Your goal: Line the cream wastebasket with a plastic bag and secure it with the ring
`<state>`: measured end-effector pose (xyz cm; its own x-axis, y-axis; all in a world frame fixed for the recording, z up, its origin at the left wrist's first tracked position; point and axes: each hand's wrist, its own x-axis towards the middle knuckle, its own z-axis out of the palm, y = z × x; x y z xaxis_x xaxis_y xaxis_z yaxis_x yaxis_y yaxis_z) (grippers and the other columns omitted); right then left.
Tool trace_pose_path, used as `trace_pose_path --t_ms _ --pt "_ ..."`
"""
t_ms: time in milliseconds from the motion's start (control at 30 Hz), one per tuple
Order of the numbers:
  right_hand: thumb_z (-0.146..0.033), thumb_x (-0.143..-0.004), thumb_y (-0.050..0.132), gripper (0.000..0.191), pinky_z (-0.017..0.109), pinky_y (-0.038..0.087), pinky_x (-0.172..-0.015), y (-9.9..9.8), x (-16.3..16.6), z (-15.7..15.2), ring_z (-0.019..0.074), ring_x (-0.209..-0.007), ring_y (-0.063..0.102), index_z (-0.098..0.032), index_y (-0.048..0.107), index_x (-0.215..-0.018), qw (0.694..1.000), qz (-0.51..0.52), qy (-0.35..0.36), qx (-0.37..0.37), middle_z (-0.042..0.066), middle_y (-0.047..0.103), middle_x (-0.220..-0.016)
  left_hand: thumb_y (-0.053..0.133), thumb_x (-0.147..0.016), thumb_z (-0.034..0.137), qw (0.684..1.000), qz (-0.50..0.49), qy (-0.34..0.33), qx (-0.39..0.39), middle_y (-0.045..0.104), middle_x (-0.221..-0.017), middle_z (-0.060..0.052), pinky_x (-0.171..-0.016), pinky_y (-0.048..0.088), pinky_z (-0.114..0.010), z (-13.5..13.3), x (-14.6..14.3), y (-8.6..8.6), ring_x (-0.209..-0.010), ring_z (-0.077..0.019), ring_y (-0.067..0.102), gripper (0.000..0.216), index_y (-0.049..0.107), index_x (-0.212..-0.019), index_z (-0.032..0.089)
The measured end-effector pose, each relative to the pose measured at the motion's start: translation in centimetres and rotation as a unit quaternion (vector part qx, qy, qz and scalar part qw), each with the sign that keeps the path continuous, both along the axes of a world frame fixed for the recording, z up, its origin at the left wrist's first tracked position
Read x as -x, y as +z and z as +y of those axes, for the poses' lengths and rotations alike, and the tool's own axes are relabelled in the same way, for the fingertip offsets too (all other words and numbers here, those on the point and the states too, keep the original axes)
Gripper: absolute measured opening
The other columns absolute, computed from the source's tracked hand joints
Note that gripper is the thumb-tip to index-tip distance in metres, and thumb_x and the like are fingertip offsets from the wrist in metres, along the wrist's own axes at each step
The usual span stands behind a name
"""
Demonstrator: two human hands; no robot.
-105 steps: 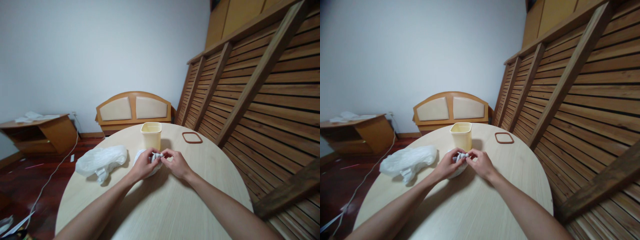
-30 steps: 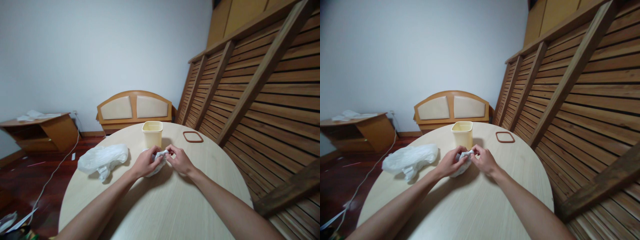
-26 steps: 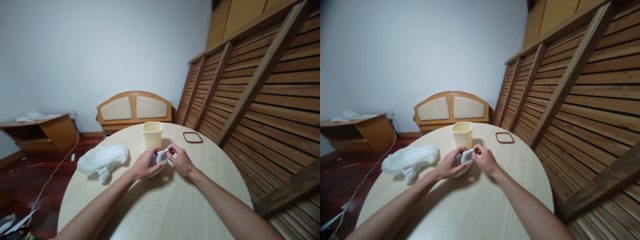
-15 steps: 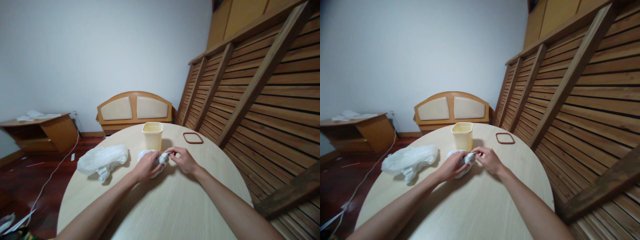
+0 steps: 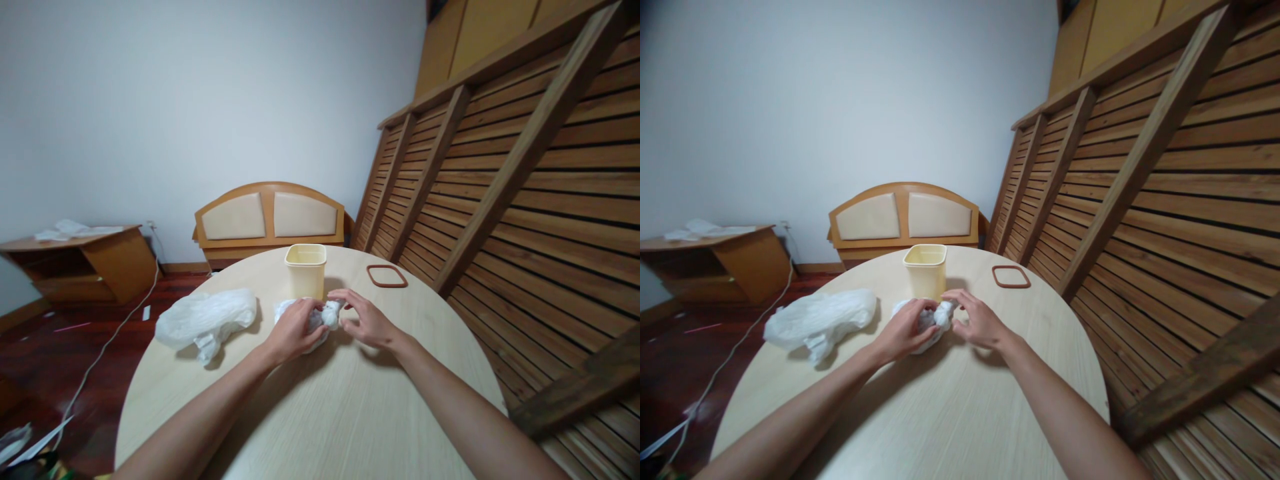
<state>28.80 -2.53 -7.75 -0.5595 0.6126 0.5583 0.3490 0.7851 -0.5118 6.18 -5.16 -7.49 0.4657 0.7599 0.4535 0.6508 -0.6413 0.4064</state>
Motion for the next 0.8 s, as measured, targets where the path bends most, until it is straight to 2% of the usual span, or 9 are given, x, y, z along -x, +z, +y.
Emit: trace_pose_path --t_ms 133,267,367,467,600,700,800 --pt "-0.033 -0.082 0.071 0.058 0.045 0.041 -0.111 0.0 0.7 -0.5 0.0265 -0.13 0.051 -0.021 0.052 -0.136 0.999 -0.032 -0.01 -0.026 0.012 0.056 -0.138 0.059 -0.087 0.035 0.998 -0.008 0.044 -0.042 0.067 -0.118 -0.012 -0.101 0.045 -0.045 0.1 0.3 0.3 -0.111 -0.0284 0.058 0.035 0.059 -0.117 0.017" --pt "-0.033 -0.09 0.065 0.041 0.039 0.047 -0.102 0.0 1.1 -0.7 0.0229 -0.117 0.061 -0.022 0.058 -0.129 0.997 -0.069 -0.017 -0.008 0.009 0.064 -0.128 0.051 -0.093 0.034 0.99 -0.015 0.135 -0.019 0.066 -0.121 -0.011 -0.105 0.043 -0.047 0.7 0.4 -0.2 -0.115 -0.0286 0.057 0.031 0.061 -0.116 0.016" --pt "-0.03 -0.09 0.064 0.031 0.037 0.049 -0.095 -0.2 0.9 -0.5 0.0218 -0.107 0.065 -0.021 0.064 -0.12 0.996 -0.085 -0.026 -0.007 0.007 0.069 -0.117 0.05 -0.094 0.039 0.987 0.006 0.159 0.005 0.065 -0.125 -0.012 -0.107 0.042 -0.048 0.8 0.4 -0.9 -0.119 -0.0299 0.055 0.037 0.061 -0.121 0.015" --pt "-0.025 -0.09 0.063 0.026 0.036 0.05 -0.094 -0.3 0.4 -0.2 0.0211 -0.105 0.065 -0.021 0.066 -0.116 0.995 -0.094 -0.042 -0.009 0.007 0.07 -0.115 0.051 -0.095 0.045 0.989 0.031 0.143 0.012 0.062 -0.131 -0.014 -0.112 0.039 -0.049 0.6 0.2 -1.4 -0.126 -0.0313 0.051 0.047 0.059 -0.128 0.013" --pt "-0.019 -0.085 0.061 0.033 0.038 0.048 -0.097 0.0 0.1 -0.3 0.0225 -0.109 0.063 -0.02 0.065 -0.118 0.989 -0.13 -0.065 -0.032 0.008 0.069 -0.118 0.056 -0.091 0.046 0.992 0.044 0.114 0.006 0.06 -0.134 -0.015 -0.113 0.038 -0.049 0.2 0.0 -1.6 -0.13 -0.0323 0.048 0.054 0.054 -0.134 0.012" --pt "-0.029 -0.08 0.067 0.048 0.045 0.042 -0.106 0.7 0.5 -1.0 0.0267 -0.119 0.057 -0.019 0.061 -0.127 0.982 -0.155 -0.081 -0.071 0.01 0.066 -0.128 0.058 -0.09 0.047 0.996 0.037 0.079 0.012 0.056 -0.138 -0.016 -0.116 0.036 -0.05 0.1 -0.2 -1.5 -0.132 -0.0315 0.046 0.059 0.051 -0.137 0.011" --pt "-0.044 -0.08 0.069 0.07 0.05 0.031 -0.115 1.0 1.4 -1.9 0.0289 -0.131 0.05 -0.018 0.05 -0.142 0.978 -0.173 -0.076 -0.085 0.013 0.057 -0.143 0.051 -0.095 0.047 0.999 0.011 0.032 0.026 0.053 -0.143 -0.016 -0.118 0.032 -0.051 0.2 -0.1 -1.5 -0.135 -0.0297 0.043 0.058 0.046 -0.141 0.013"
